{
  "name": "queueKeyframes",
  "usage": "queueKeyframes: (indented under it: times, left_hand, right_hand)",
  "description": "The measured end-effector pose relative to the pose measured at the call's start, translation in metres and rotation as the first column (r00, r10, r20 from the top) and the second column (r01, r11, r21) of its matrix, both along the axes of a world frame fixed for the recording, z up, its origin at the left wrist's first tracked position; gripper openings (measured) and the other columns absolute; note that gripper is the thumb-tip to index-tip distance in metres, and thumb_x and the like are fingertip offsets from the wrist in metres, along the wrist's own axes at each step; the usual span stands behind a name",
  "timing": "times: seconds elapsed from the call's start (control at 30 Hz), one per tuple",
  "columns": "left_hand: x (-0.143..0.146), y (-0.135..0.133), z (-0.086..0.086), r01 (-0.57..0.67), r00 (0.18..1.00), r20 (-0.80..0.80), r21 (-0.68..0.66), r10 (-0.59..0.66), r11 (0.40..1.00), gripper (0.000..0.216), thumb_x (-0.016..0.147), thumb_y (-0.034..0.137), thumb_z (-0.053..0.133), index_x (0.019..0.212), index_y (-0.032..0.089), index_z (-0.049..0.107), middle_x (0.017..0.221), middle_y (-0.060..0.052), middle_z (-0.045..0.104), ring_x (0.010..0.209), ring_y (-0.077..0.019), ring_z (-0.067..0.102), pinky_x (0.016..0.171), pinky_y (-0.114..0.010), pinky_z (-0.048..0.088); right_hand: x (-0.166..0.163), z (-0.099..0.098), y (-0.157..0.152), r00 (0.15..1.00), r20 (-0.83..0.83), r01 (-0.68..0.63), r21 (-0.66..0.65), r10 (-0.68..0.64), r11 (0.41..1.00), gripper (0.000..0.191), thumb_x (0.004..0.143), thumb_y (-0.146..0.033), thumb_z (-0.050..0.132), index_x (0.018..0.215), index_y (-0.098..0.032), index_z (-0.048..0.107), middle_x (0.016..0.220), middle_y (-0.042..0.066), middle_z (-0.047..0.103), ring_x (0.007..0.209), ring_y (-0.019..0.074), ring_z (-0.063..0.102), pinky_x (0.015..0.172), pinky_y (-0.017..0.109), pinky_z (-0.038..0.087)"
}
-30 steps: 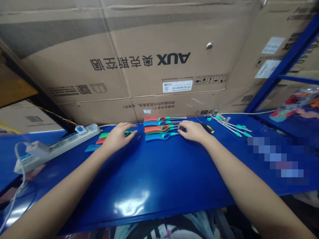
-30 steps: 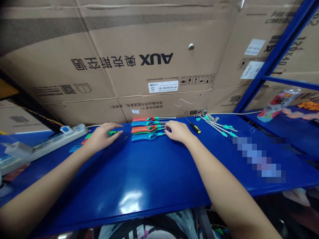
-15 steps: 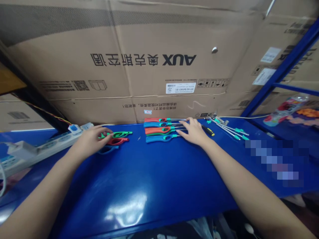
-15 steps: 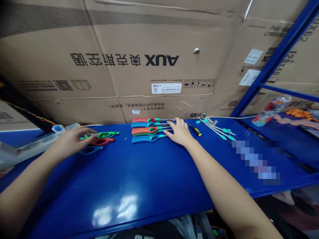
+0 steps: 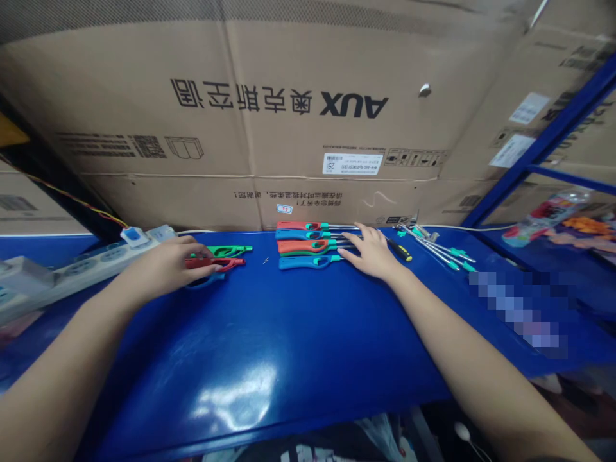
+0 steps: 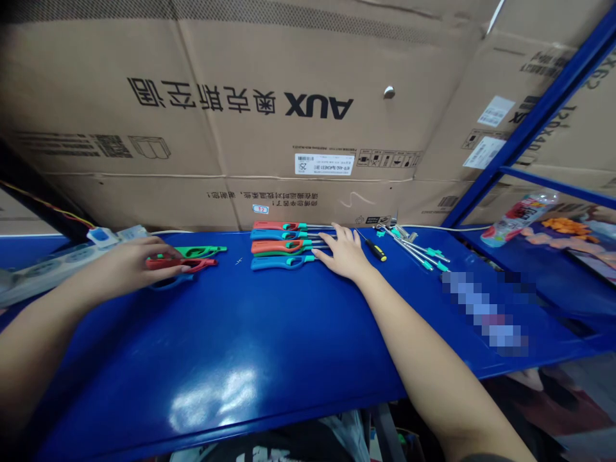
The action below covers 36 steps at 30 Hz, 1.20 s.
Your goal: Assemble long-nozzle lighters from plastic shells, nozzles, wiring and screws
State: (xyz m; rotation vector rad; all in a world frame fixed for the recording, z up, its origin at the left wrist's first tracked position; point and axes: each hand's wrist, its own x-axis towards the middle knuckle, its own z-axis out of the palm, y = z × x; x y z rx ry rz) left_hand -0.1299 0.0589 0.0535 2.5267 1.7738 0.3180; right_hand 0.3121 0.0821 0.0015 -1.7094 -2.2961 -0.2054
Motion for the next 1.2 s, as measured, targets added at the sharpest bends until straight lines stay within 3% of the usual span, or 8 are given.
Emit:
queueKeyframes:
  times: [0.23, 0.33, 0.53, 0.7, 0.83, 1.03, 1.2]
  left_hand:
    - [0.003, -0.001, 0.001, -0.005, 1.0, 0.002, -0.044, 0.005, 0.999, 0.046, 0.075, 0.062, 0.06, 0.091, 0.022, 0.076, 0.09, -0.006, 0.072, 0.081, -0.0247, 0.064, 0.074, -0.032, 0.047]
    - [0.004, -0.003, 0.001, -0.012, 1.0, 0.012, -0.073, 0.013, 0.997, 0.044, 0.075, 0.059, 0.062, 0.093, 0.021, 0.075, 0.093, -0.006, 0.073, 0.084, -0.0255, 0.066, 0.076, -0.033, 0.048]
    - [0.002, -0.008, 0.002, -0.023, 0.999, 0.04, -0.173, 0.031, 0.985, 0.049, 0.071, 0.065, 0.068, 0.092, 0.021, 0.072, 0.092, -0.007, 0.074, 0.08, -0.0251, 0.068, 0.072, -0.033, 0.051]
    - [-0.005, -0.011, 0.005, 0.0, 0.997, 0.079, -0.282, 0.023, 0.96, 0.052, 0.067, 0.057, 0.074, 0.105, 0.021, 0.067, 0.088, -0.004, 0.072, 0.08, -0.0233, 0.067, 0.071, -0.03, 0.052]
    - [-0.015, -0.014, 0.009, -0.04, 0.996, 0.065, -0.303, 0.062, 0.952, 0.065, 0.06, 0.049, 0.079, 0.114, 0.019, 0.062, 0.097, -0.006, 0.071, 0.089, -0.0256, 0.066, 0.078, -0.033, 0.052]
    - [-0.014, -0.019, 0.017, 0.002, 0.999, 0.047, -0.36, 0.016, 0.933, 0.044, 0.072, 0.04, 0.067, 0.109, 0.016, 0.065, 0.107, -0.01, 0.07, 0.098, -0.0267, 0.064, 0.089, -0.038, 0.05]
    - [-0.003, -0.023, 0.021, 0.066, 0.997, 0.061, -0.404, -0.045, 0.913, 0.044, 0.071, 0.042, 0.072, 0.106, 0.017, 0.067, 0.1, -0.008, 0.071, 0.091, -0.0261, 0.066, 0.082, -0.035, 0.051]
  right_hand:
    - [-0.003, 0.008, -0.003, 0.995, -0.005, -0.097, 0.041, 0.098, 0.994, 0.045, 0.098, -0.052, 0.049, 0.132, -0.027, 0.064, 0.152, 0.012, 0.046, 0.139, 0.0326, 0.04, 0.118, 0.056, 0.026]
    - [-0.004, 0.009, -0.005, 0.989, 0.001, -0.148, 0.04, 0.148, 0.988, 0.042, 0.096, -0.05, 0.053, 0.127, -0.024, 0.067, 0.151, 0.013, 0.048, 0.139, 0.0339, 0.041, 0.119, 0.058, 0.022]
    - [-0.004, 0.006, -0.004, 0.979, -0.033, -0.201, 0.05, 0.203, 0.978, 0.046, 0.096, -0.044, 0.054, 0.137, -0.022, 0.058, 0.151, 0.017, 0.046, 0.14, 0.0358, 0.039, 0.117, 0.062, 0.024]
    - [-0.006, 0.009, -0.005, 0.956, -0.071, -0.281, 0.048, 0.284, 0.959, 0.028, 0.093, -0.038, 0.058, 0.116, -0.023, 0.063, 0.148, 0.013, 0.048, 0.139, 0.0293, 0.042, 0.114, 0.049, 0.036]
    - [-0.008, 0.01, -0.008, 0.934, -0.075, -0.347, 0.042, 0.349, 0.937, 0.014, 0.091, -0.031, 0.06, 0.1, -0.023, 0.066, 0.145, 0.012, 0.05, 0.138, 0.0286, 0.043, 0.114, 0.048, 0.036]
    - [-0.008, 0.005, -0.005, 0.921, -0.078, -0.381, 0.014, 0.381, 0.924, 0.013, 0.09, -0.028, 0.061, 0.098, -0.02, 0.067, 0.136, 0.014, 0.056, 0.132, 0.0321, 0.048, 0.109, 0.052, 0.039]
    - [-0.008, 0.004, -0.005, 0.927, -0.07, -0.371, -0.01, 0.369, 0.929, 0.014, 0.091, -0.027, 0.061, 0.099, -0.019, 0.068, 0.135, 0.017, 0.055, 0.128, 0.0353, 0.05, 0.104, 0.056, 0.042]
